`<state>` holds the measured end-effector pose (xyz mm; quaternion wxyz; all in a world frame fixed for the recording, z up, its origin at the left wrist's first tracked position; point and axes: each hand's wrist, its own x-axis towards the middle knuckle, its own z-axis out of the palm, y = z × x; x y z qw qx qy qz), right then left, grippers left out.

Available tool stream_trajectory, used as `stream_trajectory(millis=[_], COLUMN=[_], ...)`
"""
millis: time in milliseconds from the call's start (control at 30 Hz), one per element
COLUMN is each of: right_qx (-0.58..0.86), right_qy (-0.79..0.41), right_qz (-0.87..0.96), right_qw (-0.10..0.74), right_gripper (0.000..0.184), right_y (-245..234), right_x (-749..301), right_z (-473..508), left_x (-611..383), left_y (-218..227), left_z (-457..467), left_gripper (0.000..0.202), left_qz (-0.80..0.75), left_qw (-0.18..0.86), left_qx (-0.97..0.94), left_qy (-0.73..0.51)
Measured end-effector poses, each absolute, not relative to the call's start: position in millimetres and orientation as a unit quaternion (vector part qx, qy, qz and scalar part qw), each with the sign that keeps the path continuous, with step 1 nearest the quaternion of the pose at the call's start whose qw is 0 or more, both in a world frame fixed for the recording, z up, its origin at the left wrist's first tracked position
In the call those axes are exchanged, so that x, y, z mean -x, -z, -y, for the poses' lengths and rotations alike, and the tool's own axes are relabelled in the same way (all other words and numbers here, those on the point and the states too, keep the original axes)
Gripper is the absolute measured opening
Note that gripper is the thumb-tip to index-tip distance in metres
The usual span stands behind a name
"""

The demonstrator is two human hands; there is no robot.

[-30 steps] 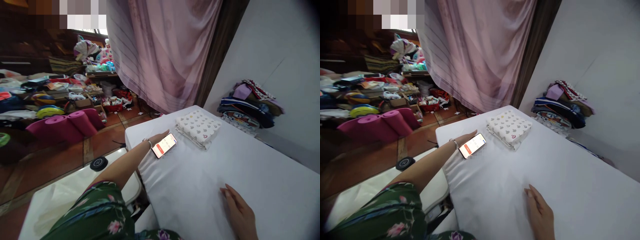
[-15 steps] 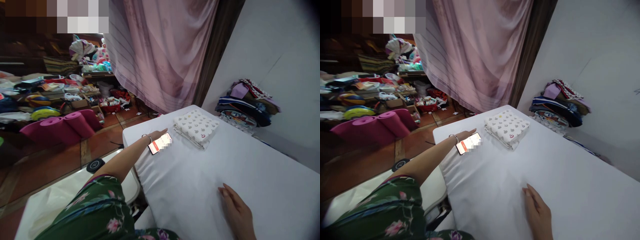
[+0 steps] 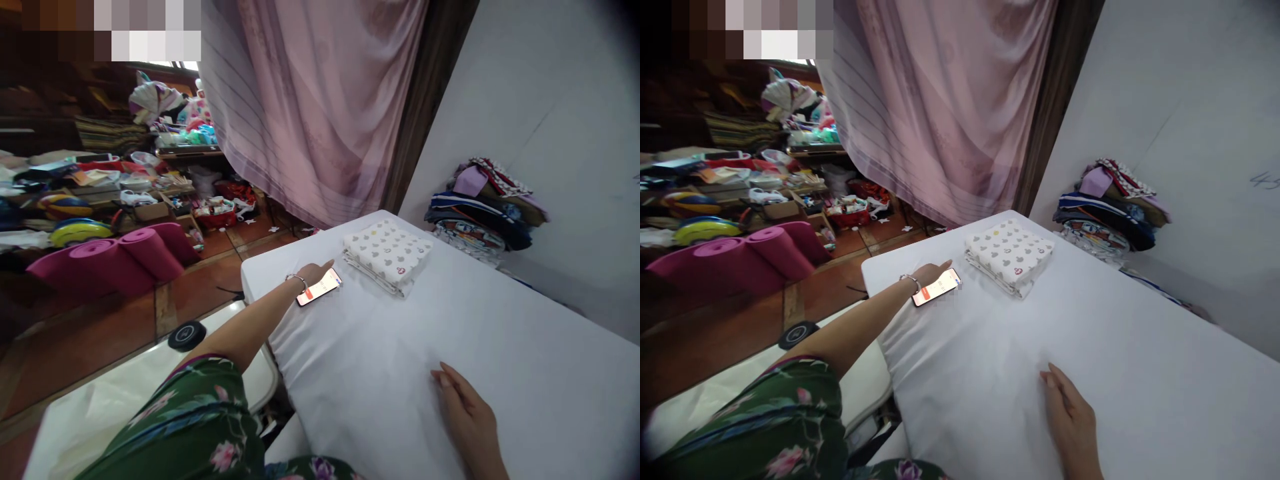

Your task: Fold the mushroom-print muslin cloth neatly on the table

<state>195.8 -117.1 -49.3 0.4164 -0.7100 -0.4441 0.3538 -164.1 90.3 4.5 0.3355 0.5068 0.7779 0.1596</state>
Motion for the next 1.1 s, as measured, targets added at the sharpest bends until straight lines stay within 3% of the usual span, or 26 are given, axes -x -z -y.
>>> stream_trajectory(millis=[233, 600, 833, 1100], right_qx=[0.707, 0.688, 0.664, 0.649], right_qy=[-0.371, -0.354, -0.336, -0.327], right_qz=[0.448, 0.45, 0.459, 0.483], right_qw=[0.402, 0.446, 0.486, 0.487], right_gripper=[0.052, 0.052, 0.052, 0.049], right_y=[49.2, 61.4, 70.8, 72.6], right_x=[-197.9, -198.6, -195.9, -199.1], right_z=[117.1, 109.0, 108.6, 105.4], left_x=[158.4, 151.9, 92.9, 41.1], left_y=[-1.9, -12.4, -23.6, -14.7], left_z=[-85.8, -95.1, -121.9, -134.8], left_gripper=[0.063, 0.05, 0.059, 0.044], left_qz=[-0.78, -0.728, -0.657, -0.586], left_qw=[0.328, 0.37, 0.481, 0.634], left_qx=[-0.494, -0.489, -0.426, -0.301], left_qy=[-0.202, -0.305, -0.394, -0.405])
